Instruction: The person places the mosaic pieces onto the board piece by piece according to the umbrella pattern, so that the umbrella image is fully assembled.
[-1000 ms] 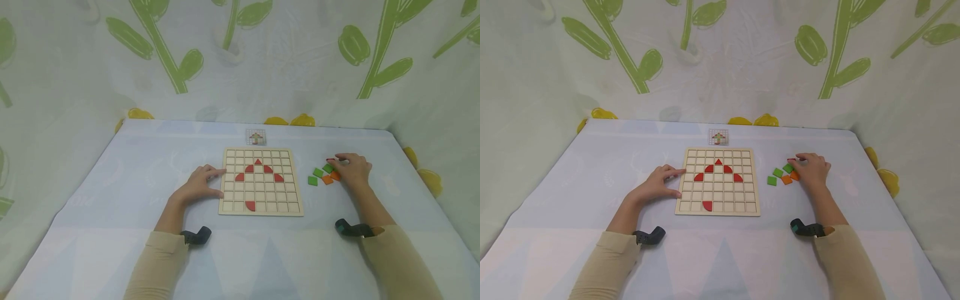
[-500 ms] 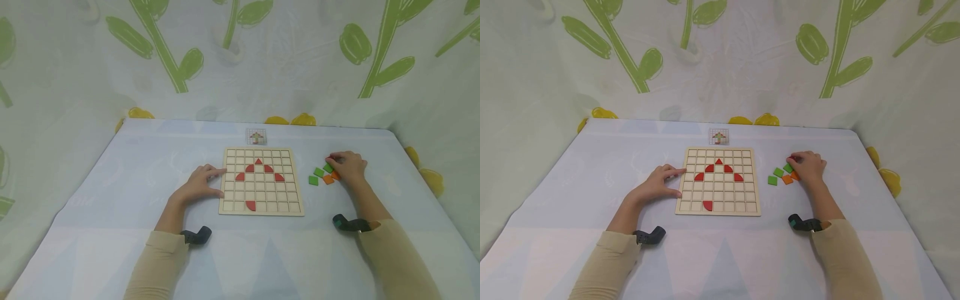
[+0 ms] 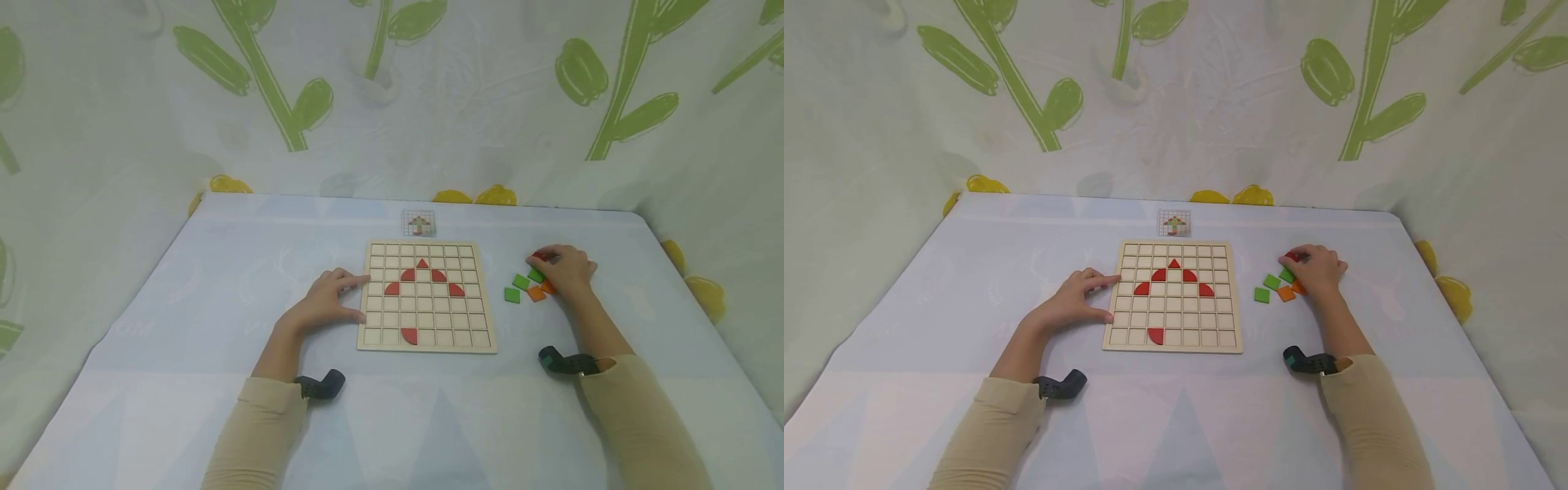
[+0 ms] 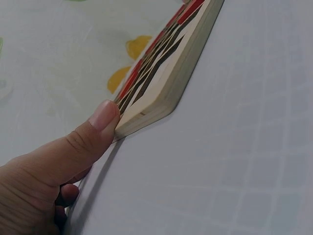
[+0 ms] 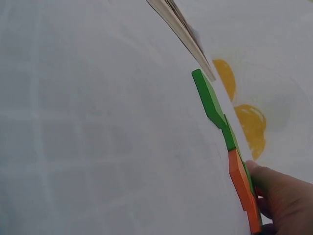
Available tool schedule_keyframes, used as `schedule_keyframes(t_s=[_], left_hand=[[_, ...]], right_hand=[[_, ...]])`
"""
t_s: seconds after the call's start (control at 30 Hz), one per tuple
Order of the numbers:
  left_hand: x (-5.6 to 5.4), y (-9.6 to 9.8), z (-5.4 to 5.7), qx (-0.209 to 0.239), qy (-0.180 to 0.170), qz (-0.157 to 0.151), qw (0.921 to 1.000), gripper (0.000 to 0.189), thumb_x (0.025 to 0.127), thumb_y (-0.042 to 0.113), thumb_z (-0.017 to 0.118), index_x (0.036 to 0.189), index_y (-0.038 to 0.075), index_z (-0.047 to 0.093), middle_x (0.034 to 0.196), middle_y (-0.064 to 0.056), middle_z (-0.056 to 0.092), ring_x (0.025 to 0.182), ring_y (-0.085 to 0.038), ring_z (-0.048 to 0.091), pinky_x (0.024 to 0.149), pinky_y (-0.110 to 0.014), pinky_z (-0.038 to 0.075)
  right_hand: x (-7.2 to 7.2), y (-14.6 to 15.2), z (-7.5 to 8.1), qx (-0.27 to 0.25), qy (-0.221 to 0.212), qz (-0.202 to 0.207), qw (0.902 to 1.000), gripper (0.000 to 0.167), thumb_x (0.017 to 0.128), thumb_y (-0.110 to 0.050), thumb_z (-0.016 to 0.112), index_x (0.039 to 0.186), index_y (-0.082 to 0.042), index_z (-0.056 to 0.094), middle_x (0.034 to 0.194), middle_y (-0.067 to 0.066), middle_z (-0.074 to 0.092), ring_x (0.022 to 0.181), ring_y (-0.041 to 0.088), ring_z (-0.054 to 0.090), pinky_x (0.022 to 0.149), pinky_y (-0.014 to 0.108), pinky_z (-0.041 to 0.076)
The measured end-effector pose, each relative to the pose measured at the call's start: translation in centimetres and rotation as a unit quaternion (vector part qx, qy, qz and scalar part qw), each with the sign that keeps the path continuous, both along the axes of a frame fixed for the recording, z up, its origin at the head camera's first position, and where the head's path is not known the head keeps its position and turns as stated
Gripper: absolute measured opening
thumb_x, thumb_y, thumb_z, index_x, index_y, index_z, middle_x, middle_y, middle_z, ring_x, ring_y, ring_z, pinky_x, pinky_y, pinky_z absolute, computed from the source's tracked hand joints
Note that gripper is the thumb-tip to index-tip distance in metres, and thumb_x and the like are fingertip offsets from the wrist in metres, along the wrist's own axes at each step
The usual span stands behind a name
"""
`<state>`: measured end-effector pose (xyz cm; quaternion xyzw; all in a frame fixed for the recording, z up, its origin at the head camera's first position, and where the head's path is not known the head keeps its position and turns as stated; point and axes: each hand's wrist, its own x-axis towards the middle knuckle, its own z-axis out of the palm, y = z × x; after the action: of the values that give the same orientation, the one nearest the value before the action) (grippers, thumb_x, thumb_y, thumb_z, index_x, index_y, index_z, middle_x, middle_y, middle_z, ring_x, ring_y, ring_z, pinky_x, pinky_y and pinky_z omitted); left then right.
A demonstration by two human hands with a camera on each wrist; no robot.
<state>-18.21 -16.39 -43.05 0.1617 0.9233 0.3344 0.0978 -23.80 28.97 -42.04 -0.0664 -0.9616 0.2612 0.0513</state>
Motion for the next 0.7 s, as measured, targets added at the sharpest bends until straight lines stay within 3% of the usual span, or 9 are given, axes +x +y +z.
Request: schedule_keyframes(t_s=[0.5,0.7], left_hand=[[0.05,0.0,-0.11,-0.001,0.0,0.006,1.0,0.081,0.066,0.042,0.083,0.138,0.025,0.051,0.114,-0.001,0.05,0.103,-0.019,0.04,0.085,-0.035,0.035],[0.03,0.04,-0.08,-0.003,-0.002,0.007,1.0,0.081,0.066,0.042,0.083,0.138,0.025,0.05,0.115,0.0,0.05,0.103,-0.019,0.04,0.085,-0.035,0.035]], right_hand=[[-0.34,-0.39,-0.62,0.011,0.028,0.019,0.9994,0.044,0.091,-0.037,0.058,0.113,0.002,0.062,0.115,0.025,0.057,0.11,0.041,0.044,0.094,0.063,0.011],[-0.11,-0.92,-0.5,0.001,0.063,0.039,0.9973,0.04,0.091,-0.033,0.059,0.111,0.002,0.063,0.114,0.024,0.058,0.11,0.04,0.045,0.095,0.062,0.01]])
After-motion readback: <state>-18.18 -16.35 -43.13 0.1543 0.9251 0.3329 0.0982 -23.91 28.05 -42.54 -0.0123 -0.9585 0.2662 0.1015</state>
